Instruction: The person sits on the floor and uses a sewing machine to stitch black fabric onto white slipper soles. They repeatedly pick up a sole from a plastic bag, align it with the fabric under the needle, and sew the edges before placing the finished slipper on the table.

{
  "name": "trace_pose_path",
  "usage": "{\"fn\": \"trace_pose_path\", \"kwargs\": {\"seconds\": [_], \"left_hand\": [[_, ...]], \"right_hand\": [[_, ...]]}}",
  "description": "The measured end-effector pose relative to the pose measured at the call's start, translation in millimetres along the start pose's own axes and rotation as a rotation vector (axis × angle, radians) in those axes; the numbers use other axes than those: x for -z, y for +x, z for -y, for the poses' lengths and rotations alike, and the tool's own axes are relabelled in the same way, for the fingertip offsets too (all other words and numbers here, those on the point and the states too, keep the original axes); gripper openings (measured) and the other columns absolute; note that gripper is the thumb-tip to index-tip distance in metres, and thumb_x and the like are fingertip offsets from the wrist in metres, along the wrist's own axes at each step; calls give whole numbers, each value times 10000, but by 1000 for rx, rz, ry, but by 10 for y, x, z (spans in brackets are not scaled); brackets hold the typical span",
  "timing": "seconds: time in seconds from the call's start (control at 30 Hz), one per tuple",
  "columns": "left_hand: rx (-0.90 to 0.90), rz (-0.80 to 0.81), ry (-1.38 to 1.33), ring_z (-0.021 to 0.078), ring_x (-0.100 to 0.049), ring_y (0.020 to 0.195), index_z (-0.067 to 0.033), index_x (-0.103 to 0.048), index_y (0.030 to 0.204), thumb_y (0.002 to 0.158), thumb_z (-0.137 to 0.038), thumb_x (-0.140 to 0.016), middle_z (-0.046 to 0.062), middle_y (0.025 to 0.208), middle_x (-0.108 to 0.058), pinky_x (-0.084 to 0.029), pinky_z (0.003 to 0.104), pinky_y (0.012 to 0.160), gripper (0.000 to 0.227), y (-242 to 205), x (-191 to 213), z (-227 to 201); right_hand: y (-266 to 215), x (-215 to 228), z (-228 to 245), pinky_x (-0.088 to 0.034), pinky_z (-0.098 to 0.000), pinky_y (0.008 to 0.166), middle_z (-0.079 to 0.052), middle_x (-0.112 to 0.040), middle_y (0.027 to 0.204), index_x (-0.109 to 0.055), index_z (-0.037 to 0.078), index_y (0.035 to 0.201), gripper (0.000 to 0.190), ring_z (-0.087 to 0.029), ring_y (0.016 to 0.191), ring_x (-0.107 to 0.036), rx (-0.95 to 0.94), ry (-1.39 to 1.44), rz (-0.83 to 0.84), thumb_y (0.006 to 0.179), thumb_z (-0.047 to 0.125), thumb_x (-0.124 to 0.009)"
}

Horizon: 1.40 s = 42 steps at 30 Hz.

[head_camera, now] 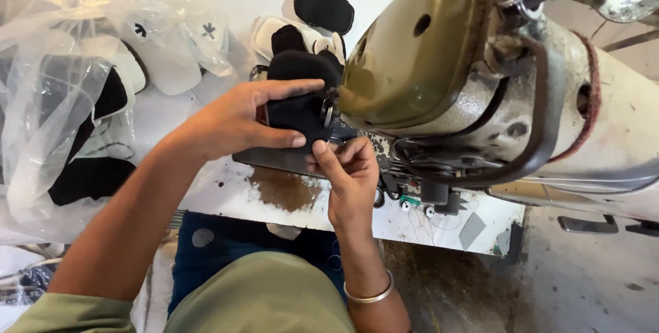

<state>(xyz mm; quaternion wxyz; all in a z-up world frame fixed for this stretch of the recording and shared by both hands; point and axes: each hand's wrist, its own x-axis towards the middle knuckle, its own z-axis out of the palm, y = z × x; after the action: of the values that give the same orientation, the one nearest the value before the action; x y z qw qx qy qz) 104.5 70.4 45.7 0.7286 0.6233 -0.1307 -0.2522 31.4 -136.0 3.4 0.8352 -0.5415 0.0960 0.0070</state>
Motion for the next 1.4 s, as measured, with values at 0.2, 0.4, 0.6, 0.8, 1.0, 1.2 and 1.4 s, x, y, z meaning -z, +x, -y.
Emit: {"fn": "trace_pose_path", "kwargs": {"seconds": [0.2, 0.4, 0.6, 0.8, 1.0, 1.2, 1.4], "left_hand": [[109, -5, -20, 51, -652, 919, -152, -548, 1500, 797, -60, -783, -12, 1153, -713, -610, 264, 782, 747, 102, 35, -69], [-60, -215, -109, 25, -645, 915, -84, -538, 1488, 814, -53, -798, -5, 1124, -718, -564, 200, 811, 723, -48, -230, 217], [-170, -734, -228, 28, -538, 793, -48, -615, 1448, 918, -36, -754, -47, 1076, -614, -432, 182, 654, 548, -339, -987, 886], [-340, -817, -497, 52, -637, 971, -17, -616, 1371, 997, -39, -698, 15, 1145, -691, -543, 211, 861, 382, -288, -652, 583], [-260, -698, -269, 4, -618, 946, -30, -635, 1347, 993, -43, -706, -23, 1100, -690, -520, 177, 833, 362, -355, -473, 523], [-157, -754, -103, -36, -282, 556, -66, -686, 1281, 950, -57, -758, -125, 689, -420, -210, 170, 501, 339, -515, -588, 709], [-215, -743, 22, -26, -356, 600, -97, -724, 1167, 934, -24, -753, -53, 988, -519, -278, 182, 492, 245, -633, -939, 813]], "right_hand": [[100, -54, -16, -577, -309, 584, -87, -687, 769, -402, 123, 822, 391, -169, 666, -697, 10, -5, -94, 920, 20, -767], [100, -133, 30, -574, -301, 546, -98, -706, 764, -399, 115, 813, 365, -189, 649, -719, 18, -49, -142, 942, 70, -738], [62, 9, -40, -592, -298, 645, -71, -700, 825, -432, 101, 876, 367, -159, 693, -691, -8, 34, -59, 892, -7, -782], [113, -55, 2, -577, -296, 591, -79, -694, 762, -413, 125, 812, 417, -163, 633, -687, -28, 21, -110, 875, -5, -803], [141, -39, -4, -587, -307, 569, -99, -702, 750, -408, 126, 780, 423, -175, 630, -700, -32, 0, -137, 886, 28, -806], [139, -82, 27, -584, -307, 552, -114, -707, 760, -415, 123, 798, 394, -188, 636, -714, 15, -49, -144, 908, 85, -791], [98, -34, 1, -590, -290, 583, -23, -643, 744, -418, 130, 810, 374, -129, 653, -672, 26, -14, -115, 913, 83, -775]]}}
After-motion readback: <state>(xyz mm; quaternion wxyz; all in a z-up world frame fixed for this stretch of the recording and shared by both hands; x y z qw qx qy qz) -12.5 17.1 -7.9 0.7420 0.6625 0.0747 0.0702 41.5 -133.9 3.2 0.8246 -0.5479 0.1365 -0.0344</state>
